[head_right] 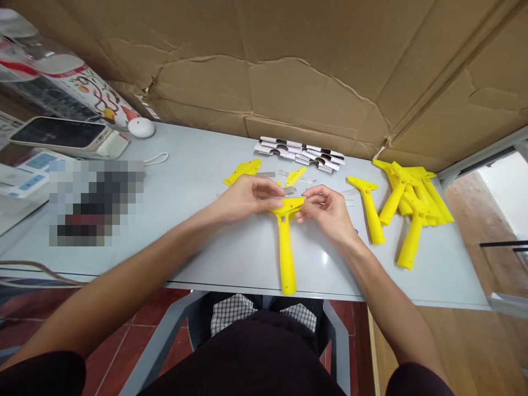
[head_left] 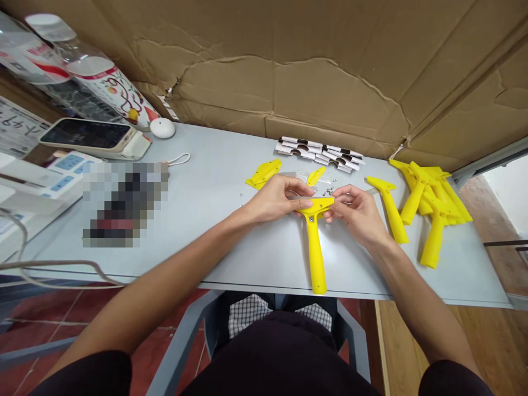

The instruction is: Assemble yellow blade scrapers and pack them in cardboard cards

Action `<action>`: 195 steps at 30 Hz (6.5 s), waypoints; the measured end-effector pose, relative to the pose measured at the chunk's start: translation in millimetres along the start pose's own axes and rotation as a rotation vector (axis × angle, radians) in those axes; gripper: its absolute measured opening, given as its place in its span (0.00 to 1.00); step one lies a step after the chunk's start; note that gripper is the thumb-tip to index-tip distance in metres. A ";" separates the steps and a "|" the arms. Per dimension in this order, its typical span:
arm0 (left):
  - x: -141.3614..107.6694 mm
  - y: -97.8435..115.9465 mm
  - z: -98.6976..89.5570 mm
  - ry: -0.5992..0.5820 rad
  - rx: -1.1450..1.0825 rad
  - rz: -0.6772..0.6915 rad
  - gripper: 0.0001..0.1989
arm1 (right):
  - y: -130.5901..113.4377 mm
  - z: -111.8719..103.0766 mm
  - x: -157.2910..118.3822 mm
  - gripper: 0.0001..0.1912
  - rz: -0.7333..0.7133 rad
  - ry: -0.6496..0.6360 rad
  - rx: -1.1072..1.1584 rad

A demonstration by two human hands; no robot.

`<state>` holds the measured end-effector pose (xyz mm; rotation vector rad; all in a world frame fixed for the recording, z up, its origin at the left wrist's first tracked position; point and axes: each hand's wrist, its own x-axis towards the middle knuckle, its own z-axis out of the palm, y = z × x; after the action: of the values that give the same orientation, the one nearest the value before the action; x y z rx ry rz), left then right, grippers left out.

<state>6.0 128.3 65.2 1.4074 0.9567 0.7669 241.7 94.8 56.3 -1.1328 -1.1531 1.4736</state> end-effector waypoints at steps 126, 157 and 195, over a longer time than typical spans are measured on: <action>-17.5 3.8 9.4 0.317 -0.256 -0.274 0.06 | -28.0 -24.6 4.5 0.19 -0.088 0.119 -0.365; -18.7 11.9 13.0 0.342 -0.153 -0.317 0.06 | -39.8 -80.4 6.8 0.06 0.034 -0.092 -1.443; -23.5 3.8 30.2 0.210 -0.141 -0.192 0.07 | -8.2 10.4 -1.3 0.03 -0.567 -0.068 -0.870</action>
<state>22.9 93.9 68.8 1.1100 1.1592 0.8314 232.7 93.3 66.0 -1.1472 -2.0540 0.5568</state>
